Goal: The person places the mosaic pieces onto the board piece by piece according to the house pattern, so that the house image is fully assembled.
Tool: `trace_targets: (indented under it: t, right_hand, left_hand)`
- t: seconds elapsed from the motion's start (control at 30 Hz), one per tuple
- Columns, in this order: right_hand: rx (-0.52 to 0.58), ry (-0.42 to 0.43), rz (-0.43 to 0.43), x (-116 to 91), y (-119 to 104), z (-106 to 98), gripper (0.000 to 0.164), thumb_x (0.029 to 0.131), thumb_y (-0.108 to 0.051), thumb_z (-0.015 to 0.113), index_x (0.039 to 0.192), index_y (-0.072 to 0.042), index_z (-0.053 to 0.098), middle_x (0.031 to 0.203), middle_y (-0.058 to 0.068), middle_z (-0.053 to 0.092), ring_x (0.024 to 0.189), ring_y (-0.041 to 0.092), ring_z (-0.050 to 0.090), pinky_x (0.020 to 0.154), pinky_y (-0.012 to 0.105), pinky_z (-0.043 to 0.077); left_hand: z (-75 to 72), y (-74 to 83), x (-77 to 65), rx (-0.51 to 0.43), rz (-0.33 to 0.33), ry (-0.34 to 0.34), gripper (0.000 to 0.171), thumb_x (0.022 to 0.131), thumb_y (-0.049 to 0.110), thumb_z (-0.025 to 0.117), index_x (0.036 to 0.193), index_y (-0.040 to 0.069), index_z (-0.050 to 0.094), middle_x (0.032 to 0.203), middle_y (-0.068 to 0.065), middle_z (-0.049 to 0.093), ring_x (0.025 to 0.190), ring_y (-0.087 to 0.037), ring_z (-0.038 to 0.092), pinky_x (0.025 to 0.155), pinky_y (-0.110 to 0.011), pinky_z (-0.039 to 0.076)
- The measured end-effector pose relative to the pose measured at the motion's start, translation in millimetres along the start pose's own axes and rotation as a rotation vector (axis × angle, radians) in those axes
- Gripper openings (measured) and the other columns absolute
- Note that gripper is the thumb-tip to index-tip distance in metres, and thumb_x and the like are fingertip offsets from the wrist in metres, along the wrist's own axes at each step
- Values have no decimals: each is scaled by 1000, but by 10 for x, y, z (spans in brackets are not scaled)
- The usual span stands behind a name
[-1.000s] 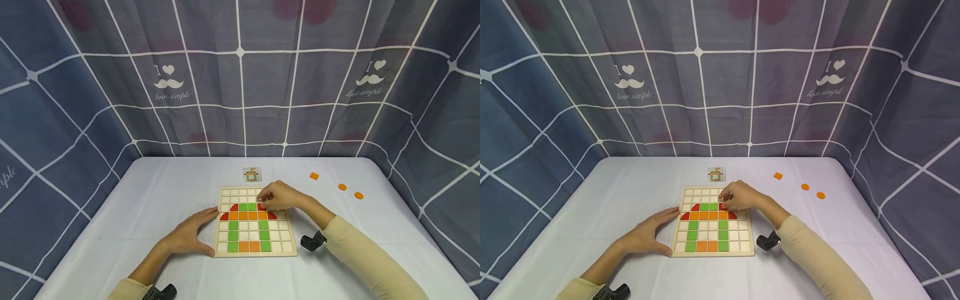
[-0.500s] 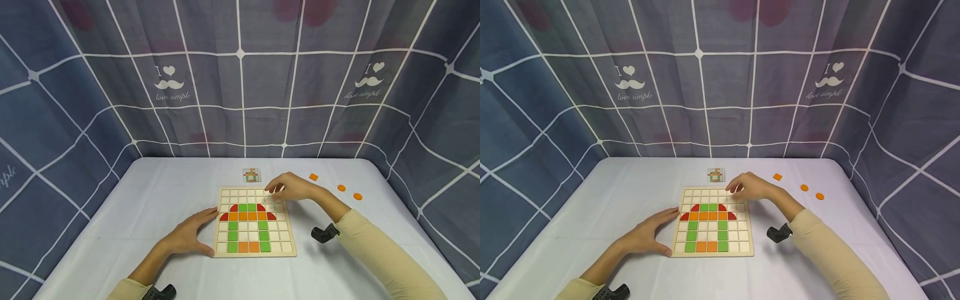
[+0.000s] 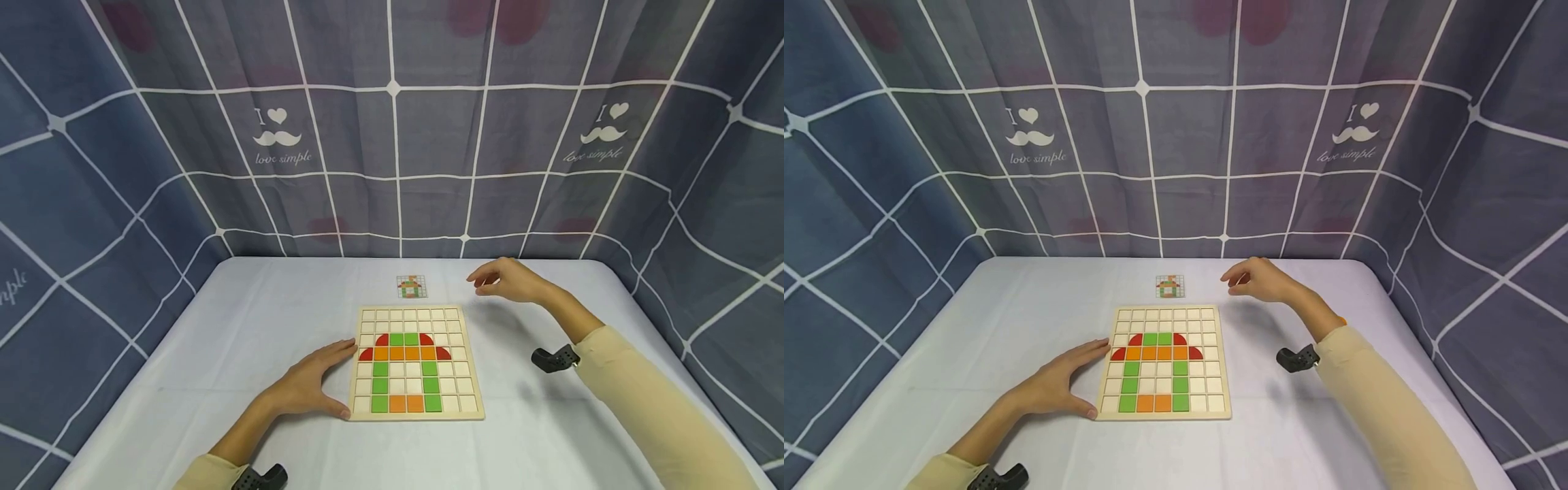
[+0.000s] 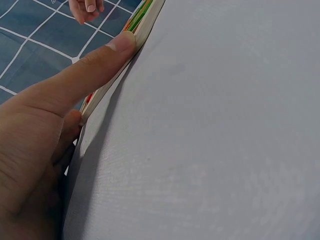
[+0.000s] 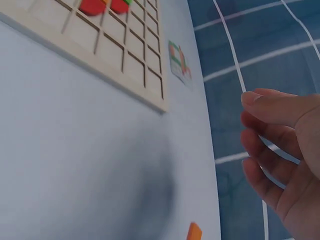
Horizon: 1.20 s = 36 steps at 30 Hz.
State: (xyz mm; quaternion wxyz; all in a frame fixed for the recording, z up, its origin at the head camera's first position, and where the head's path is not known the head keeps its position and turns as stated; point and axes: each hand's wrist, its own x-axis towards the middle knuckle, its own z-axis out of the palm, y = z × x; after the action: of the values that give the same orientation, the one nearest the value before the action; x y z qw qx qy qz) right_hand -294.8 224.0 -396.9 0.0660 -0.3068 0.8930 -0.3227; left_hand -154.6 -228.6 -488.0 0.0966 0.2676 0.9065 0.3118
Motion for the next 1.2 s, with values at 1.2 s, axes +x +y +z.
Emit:
trace_targets:
  t: [1.2]
  right_hand:
    - [-44, 248, 453, -331, 987, 56, 26, 93, -12, 76, 112, 5, 73, 105, 19, 71, 101, 37, 60, 91, 53, 46]
  left_hand:
    - [-6, -4, -8, -11, 23, 2, 114, 67, 63, 91, 158, 12, 44, 166, -1, 34, 150, -35, 30, 115, -64, 27]
